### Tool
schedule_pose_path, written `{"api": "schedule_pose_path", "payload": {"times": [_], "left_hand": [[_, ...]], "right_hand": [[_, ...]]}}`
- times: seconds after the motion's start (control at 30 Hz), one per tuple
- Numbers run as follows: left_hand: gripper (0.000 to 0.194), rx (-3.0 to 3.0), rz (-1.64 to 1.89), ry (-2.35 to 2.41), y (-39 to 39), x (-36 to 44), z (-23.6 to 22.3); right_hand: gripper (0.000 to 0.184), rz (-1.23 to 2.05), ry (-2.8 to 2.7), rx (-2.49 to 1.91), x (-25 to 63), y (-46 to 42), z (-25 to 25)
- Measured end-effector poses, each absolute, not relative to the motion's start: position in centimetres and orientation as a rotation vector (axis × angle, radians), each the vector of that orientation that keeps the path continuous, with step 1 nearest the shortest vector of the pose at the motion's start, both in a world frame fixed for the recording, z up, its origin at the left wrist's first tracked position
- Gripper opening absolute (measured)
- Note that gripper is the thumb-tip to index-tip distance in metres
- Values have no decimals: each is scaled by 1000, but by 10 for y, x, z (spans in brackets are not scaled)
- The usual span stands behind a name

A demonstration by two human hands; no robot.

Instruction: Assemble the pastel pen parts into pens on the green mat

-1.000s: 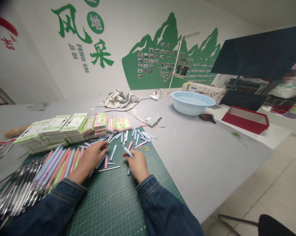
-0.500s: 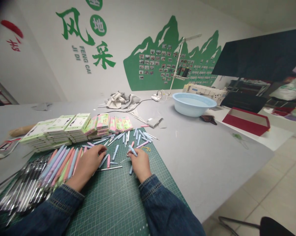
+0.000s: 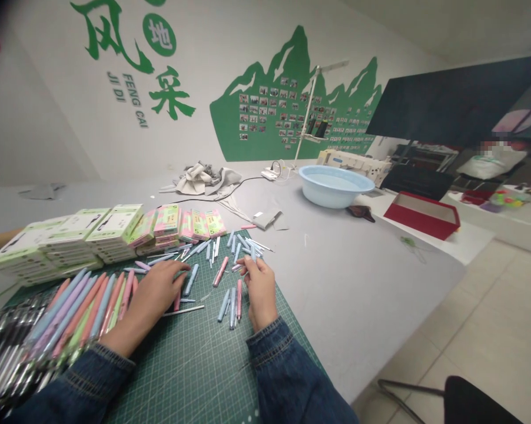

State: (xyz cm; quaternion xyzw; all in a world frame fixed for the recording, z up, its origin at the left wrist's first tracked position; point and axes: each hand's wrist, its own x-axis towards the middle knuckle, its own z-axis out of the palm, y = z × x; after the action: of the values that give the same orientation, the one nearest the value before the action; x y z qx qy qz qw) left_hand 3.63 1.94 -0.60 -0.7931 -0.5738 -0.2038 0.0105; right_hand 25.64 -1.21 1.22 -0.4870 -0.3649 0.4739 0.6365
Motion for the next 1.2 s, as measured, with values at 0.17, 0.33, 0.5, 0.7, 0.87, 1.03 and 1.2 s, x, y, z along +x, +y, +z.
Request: {"api": "schedule_pose_path", "payload": {"times": [0.17, 0.33, 0.5, 0.7, 0.87, 1.03, 1.2], "left_hand": [[31, -2819, -730, -1421, 22, 75, -10], [24, -2744, -694, -1605, 25, 77, -17], [25, -2696, -684, -1717, 28, 60, -17], [20, -2547, -721, -1898, 27, 46, -14], [21, -2381, -647, -1946, 26, 51, -16], [17, -2305, -588, -2040, 28, 52, -21], [26, -2290, -600, -2081, 28, 43, -17]], "right_hand": [[28, 1110, -784, -1079, 255, -11, 13], [29, 1098, -780, -1077, 255, -10, 12], [28, 1097, -776, -1089, 256, -10, 12], [26, 1098, -774, -1099, 256, -10, 12], [27, 1111, -775, -1101, 256, -10, 11], [27, 1112, -770, -1107, 256, -10, 11], [27, 1122, -780, -1119, 255, -9, 10]]}}
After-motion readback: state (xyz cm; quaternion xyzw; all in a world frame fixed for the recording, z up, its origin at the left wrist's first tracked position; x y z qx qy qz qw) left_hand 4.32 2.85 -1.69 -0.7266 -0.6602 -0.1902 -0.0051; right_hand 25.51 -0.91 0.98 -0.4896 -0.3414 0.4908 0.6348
